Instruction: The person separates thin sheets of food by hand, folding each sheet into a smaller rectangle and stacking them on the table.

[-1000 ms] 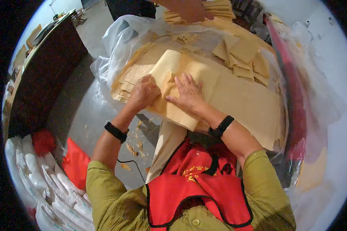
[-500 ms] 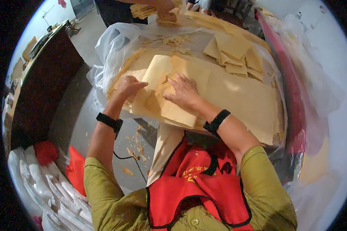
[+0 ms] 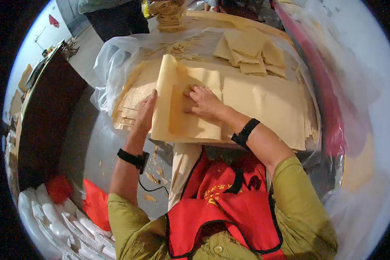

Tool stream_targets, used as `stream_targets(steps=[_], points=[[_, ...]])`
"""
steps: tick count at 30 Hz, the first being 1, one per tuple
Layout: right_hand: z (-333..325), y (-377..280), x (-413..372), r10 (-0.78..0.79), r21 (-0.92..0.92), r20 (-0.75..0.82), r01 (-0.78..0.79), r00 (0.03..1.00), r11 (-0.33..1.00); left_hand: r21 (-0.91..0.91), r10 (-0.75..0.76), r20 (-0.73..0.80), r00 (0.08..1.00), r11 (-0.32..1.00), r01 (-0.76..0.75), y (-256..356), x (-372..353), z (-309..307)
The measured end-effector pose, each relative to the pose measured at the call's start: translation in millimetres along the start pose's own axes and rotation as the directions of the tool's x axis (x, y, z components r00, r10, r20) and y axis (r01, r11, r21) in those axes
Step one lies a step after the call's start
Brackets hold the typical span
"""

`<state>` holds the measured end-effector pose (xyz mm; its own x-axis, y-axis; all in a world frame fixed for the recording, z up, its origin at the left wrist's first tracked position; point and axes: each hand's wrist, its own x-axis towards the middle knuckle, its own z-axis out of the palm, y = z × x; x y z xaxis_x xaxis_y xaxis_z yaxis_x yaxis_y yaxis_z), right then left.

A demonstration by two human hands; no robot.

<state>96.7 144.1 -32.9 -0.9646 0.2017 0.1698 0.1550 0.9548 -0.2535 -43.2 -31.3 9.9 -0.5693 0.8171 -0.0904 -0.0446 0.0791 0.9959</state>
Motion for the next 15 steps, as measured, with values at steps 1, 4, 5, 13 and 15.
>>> stream_targets(steps=[1,4,5,13,15], points=[[0,3,-3,-0.016,0.022,-0.037,0.017,0.999,1.000,-0.028,0.086,0.010,0.996,0.996,-0.086,-5,4,8],[-2,6,-10,-0.042,0.216,-0.133,0.070,0.990,0.974,0.108,0.357,0.065,0.932,0.926,-0.363,-25,14,53],[-4,6,-11,-0.029,0.367,-0.162,0.087,0.986,0.926,0.298,0.446,0.132,0.885,0.834,-0.464,-30,19,70],[9,17,-34,0.171,0.712,-0.265,0.073,0.949,0.698,0.739,0.514,0.146,0.845,0.511,-0.438,-25,8,125],[15,19,-30,0.231,0.671,-0.336,0.060,0.913,0.739,0.698,0.542,0.134,0.829,0.542,-0.468,-30,11,125]])
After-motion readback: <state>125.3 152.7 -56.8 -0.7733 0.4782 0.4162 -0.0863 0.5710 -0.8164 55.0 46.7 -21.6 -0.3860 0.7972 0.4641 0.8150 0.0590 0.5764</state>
